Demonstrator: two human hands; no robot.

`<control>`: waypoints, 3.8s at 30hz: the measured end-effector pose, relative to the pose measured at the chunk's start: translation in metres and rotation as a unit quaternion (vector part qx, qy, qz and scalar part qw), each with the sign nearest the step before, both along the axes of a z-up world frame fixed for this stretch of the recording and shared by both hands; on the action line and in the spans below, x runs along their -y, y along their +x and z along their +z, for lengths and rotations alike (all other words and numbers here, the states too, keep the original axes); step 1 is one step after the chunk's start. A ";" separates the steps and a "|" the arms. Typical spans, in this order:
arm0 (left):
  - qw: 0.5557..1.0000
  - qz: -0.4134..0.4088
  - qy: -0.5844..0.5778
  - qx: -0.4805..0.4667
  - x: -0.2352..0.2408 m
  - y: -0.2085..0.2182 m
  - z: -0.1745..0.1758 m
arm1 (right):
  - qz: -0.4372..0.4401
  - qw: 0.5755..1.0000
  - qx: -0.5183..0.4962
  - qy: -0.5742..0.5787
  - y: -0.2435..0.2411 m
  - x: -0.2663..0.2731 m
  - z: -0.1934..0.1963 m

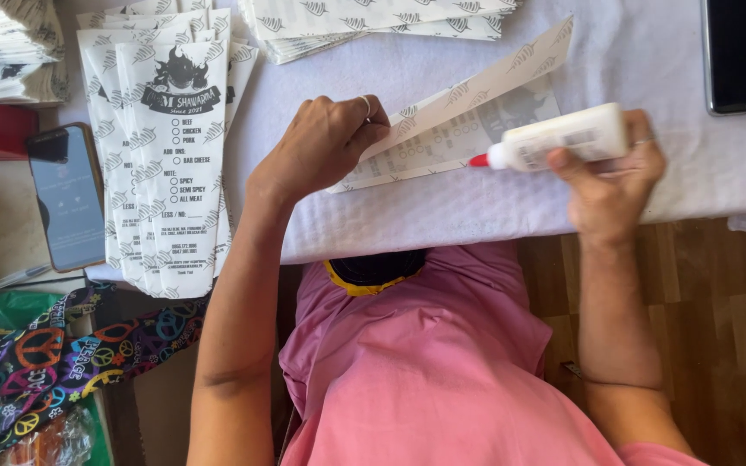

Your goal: Folding and gluing printed paper strips at a workstation.

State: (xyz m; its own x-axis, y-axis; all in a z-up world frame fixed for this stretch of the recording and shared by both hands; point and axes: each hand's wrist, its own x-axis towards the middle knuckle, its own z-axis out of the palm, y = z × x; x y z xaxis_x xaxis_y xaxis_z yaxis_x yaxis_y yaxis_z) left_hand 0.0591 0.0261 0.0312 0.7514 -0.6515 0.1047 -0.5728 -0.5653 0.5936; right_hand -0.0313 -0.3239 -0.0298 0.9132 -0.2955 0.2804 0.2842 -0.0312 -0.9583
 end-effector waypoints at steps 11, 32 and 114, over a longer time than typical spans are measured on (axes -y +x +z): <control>0.995 0.006 0.006 -0.100 -0.008 0.024 0.000 | 0.113 0.992 -0.035 -0.035 0.009 -0.127 0.025; 0.988 -0.004 0.028 0.151 0.012 -0.067 -0.023 | -0.096 0.876 -0.038 -0.471 0.015 0.103 0.032; 0.832 0.471 0.250 0.152 -0.163 -0.091 -0.013 | 0.064 0.828 0.112 -0.546 -0.002 0.027 0.056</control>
State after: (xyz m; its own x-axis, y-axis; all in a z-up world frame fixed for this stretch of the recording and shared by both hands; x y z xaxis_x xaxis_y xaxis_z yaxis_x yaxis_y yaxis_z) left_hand -0.0320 0.1890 0.0178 0.9417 0.1930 0.2756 0.1844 -0.9812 0.0572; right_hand -0.0331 -0.3509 0.0264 0.8064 0.3400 0.4838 0.5186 -0.7998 -0.3022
